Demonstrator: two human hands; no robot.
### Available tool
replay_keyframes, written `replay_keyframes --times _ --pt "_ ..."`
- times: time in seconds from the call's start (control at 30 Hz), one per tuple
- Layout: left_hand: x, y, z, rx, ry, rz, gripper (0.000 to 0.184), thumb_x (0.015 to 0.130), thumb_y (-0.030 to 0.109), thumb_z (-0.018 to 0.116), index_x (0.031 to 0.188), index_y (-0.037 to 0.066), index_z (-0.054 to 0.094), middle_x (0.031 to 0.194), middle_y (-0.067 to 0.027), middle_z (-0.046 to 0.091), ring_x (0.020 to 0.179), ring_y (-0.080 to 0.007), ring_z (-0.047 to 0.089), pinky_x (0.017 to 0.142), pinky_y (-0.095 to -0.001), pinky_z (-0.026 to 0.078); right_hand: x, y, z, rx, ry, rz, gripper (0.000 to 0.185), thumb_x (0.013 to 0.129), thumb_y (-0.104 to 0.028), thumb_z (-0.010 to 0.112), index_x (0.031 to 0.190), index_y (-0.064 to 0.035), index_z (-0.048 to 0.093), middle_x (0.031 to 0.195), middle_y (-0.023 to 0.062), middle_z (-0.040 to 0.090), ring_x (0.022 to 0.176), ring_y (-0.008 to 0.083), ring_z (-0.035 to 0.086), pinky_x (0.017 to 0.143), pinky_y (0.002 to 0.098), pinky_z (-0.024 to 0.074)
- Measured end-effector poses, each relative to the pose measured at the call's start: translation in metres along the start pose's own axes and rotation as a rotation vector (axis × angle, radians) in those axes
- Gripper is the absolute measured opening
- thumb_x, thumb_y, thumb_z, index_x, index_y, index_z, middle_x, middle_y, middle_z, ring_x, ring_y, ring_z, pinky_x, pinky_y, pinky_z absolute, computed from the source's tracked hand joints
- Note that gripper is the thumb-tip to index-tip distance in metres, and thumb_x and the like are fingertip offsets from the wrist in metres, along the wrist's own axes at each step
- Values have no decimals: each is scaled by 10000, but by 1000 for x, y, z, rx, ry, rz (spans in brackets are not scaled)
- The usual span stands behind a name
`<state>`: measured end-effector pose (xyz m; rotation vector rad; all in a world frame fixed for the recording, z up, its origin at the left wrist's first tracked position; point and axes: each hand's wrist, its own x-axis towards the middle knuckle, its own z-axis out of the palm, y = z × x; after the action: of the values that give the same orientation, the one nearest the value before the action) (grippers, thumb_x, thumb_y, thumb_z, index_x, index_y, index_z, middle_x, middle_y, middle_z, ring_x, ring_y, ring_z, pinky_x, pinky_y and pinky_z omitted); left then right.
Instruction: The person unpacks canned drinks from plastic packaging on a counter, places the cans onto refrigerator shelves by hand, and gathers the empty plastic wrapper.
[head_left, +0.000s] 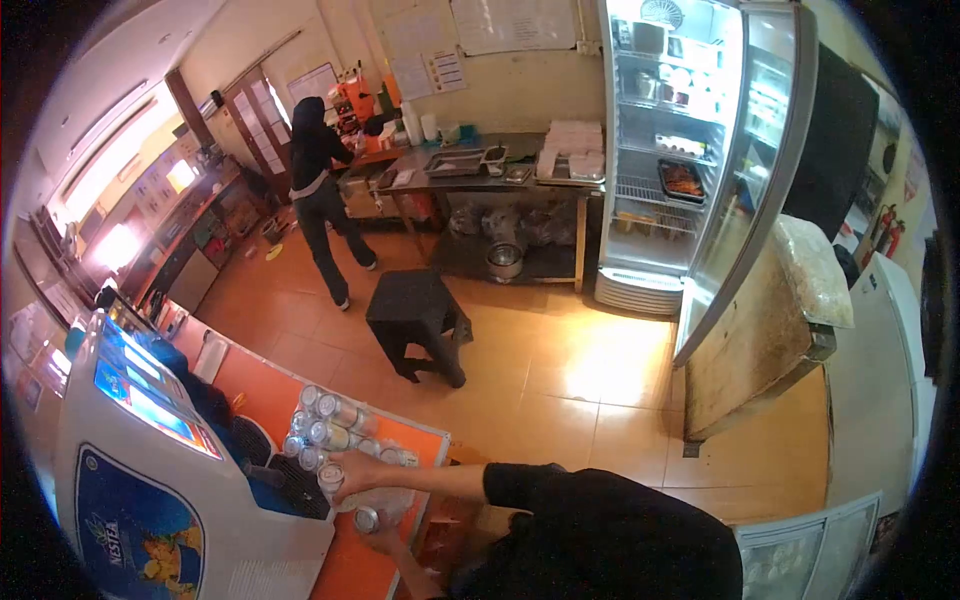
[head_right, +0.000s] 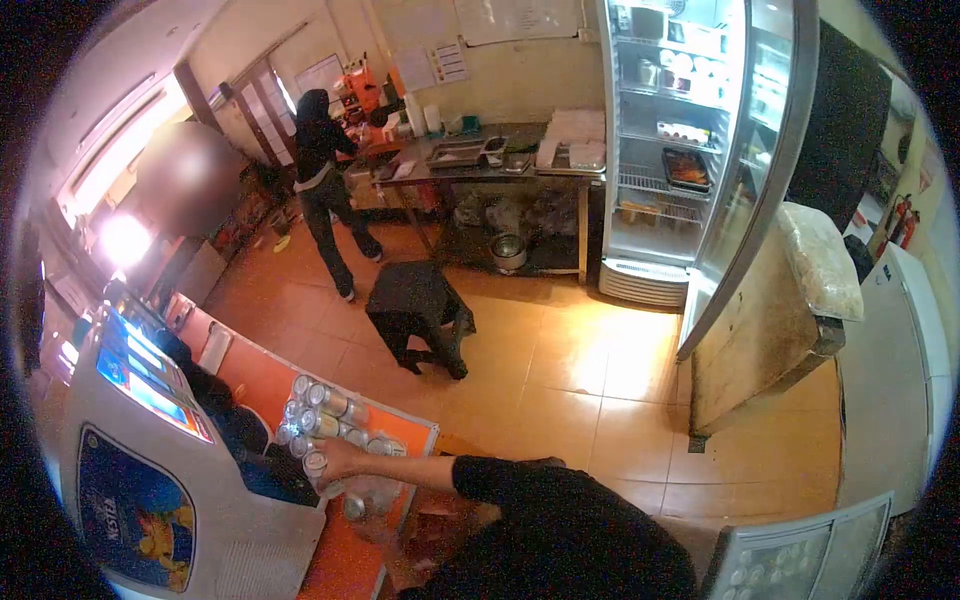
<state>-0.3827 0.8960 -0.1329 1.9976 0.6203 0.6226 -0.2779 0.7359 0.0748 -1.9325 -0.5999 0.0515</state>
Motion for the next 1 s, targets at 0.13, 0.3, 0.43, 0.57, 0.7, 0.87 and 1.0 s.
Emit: replay_keyframes --times 0.13,0.3,0.43,0.57,0.7,0.87,1.0 --pt "-8 33 -7 -31 124 42 656 765 229 777 1280 -25 460 1244 -204 532 1059 -319 588 853 -426 523 -25 -3 -51 353 -8 76 749 574 -441 822 1152 -39 566 1009 137 631 929 269 625 785 374 520" --pt "-14 119 -4 -153 346 95 637 773 243 771 1268 -24 471 1226 -191 540 1055 -308 587 858 -419 520 -69 21 -157 611 100 217 649 697 -345 811 1219 -79 533 1051 83 604 928 206 614 759 325 535" --pt "-24 194 25 -302 388 115 622 779 254 766 1258 -22 480 1212 -181 545 1053 -299 586 861 -413 517 -115 92 -259 533 369 362 642 695 -323 822 1218 -91 530 1060 102 597 951 211 617 728 334 565" --pt "-49 260 92 -492 280 49 608 786 266 761 1248 -21 489 1198 -171 551 1050 -291 585 865 -407 515 -190 129 -389 610 666 434 591 699 -267 817 1186 -88 534 1054 87 597 961 216 624 711 366 590" --pt "-85 324 186 -691 64 -81 594 792 277 756 1238 -20 498 1183 -161 557 1047 -282 584 868 -402 512 -257 167 -503 586 958 431 584 724 -269 797 1187 -51 514 1056 101 586 968 233 621 722 366 599" --pt "-143 420 338 -820 -252 -54 637 841 331 697 1321 49 387 1299 -151 440 1128 -295 506 913 -445 470 -311 181 -633 420 1219 348 495 784 -359 740 1119 -50 546 984 58 577 942 166 577 726 311 540" --pt "-179 544 424 -826 -648 187 622 852 331 688 1307 58 364 1254 -120 422 1138 -257 478 934 -425 451 -337 184 -720 606 1270 346 537 817 -415 695 1170 -79 470 1044 79 543 969 203 582 744 351 553"
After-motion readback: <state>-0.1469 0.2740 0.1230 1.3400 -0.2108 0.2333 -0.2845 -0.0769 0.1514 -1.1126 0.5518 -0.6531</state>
